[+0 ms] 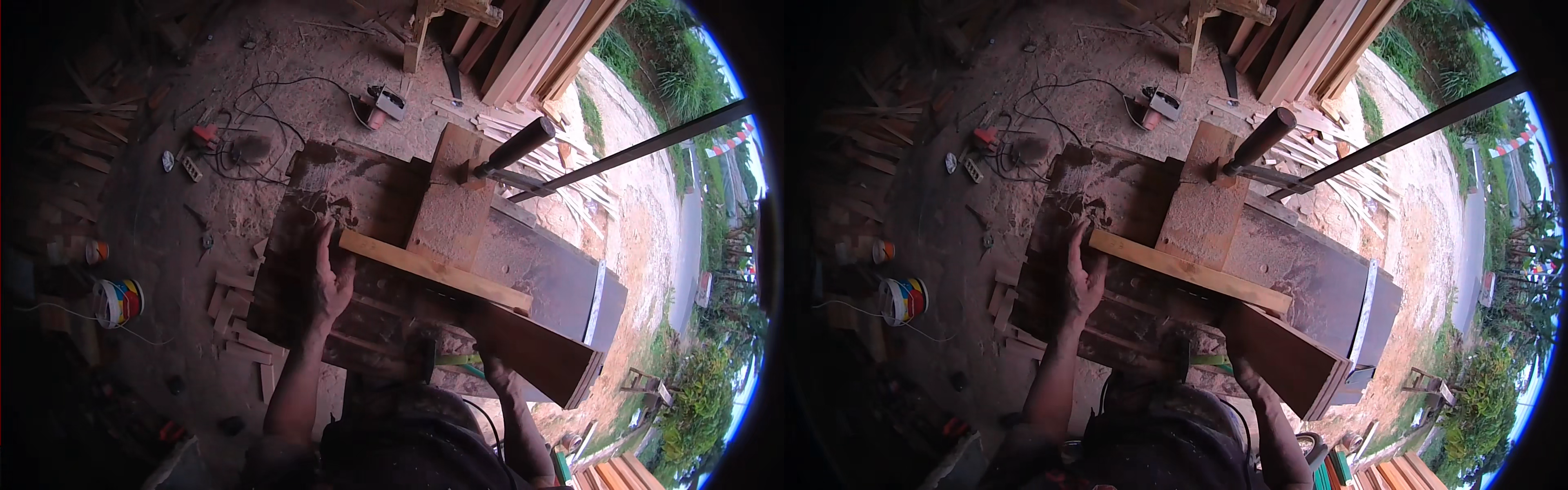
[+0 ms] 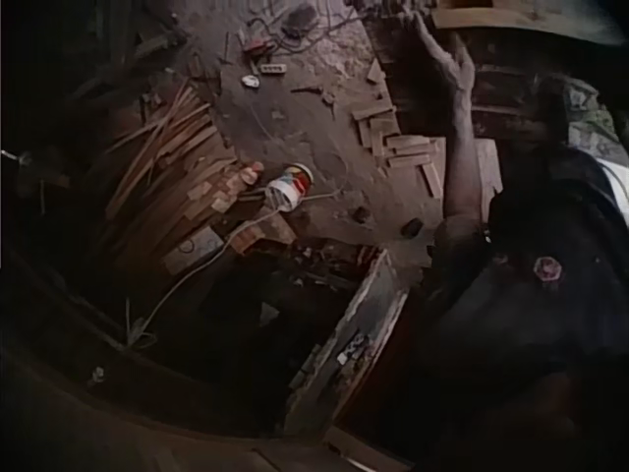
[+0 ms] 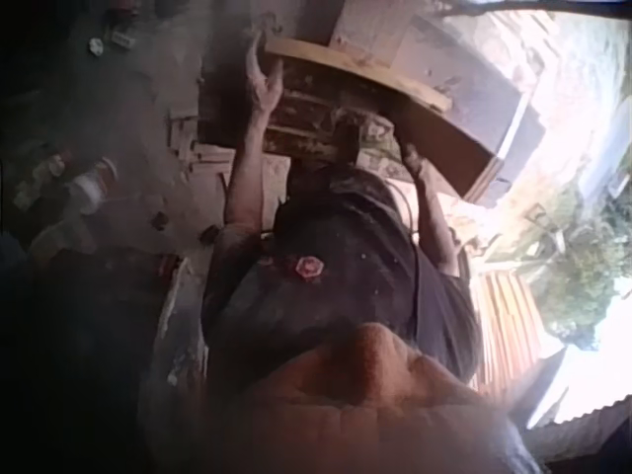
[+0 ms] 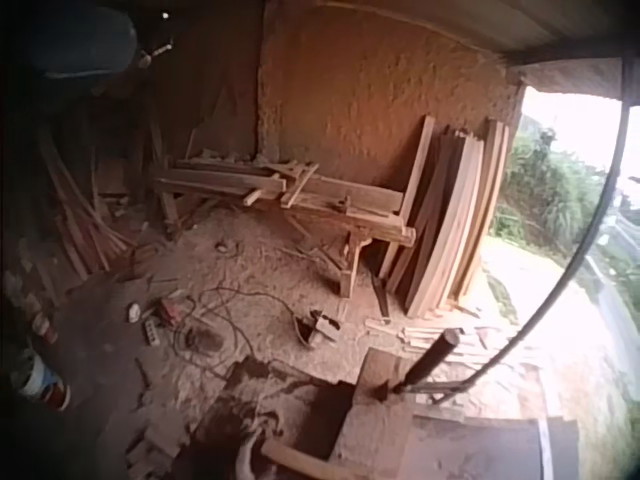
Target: The person measures and marks wooden boards using a square and a pencil, and checks the fit of wooden pieces against a larger assembly.
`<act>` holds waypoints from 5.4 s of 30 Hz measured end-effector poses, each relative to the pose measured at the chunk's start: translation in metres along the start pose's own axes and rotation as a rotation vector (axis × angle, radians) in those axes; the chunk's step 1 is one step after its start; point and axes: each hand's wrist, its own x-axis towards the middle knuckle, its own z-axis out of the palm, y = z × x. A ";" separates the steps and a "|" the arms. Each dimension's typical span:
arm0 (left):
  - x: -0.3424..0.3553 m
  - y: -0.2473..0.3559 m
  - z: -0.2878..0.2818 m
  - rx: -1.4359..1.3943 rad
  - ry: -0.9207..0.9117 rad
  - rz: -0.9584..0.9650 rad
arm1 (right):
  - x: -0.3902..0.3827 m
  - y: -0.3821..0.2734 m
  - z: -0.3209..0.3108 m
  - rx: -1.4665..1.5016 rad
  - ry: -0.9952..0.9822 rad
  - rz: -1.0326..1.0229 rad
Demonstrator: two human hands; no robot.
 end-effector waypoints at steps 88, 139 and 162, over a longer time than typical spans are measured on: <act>0.010 -0.022 -0.002 0.086 -0.210 0.135 | -0.018 0.012 0.040 0.122 0.324 0.193; 0.011 -0.021 0.000 -0.122 -0.250 0.015 | 0.074 0.058 -0.161 0.549 0.291 0.080; 0.006 -0.014 -0.004 -0.007 -0.229 0.056 | 0.487 -0.079 -0.118 -0.671 -0.720 -0.386</act>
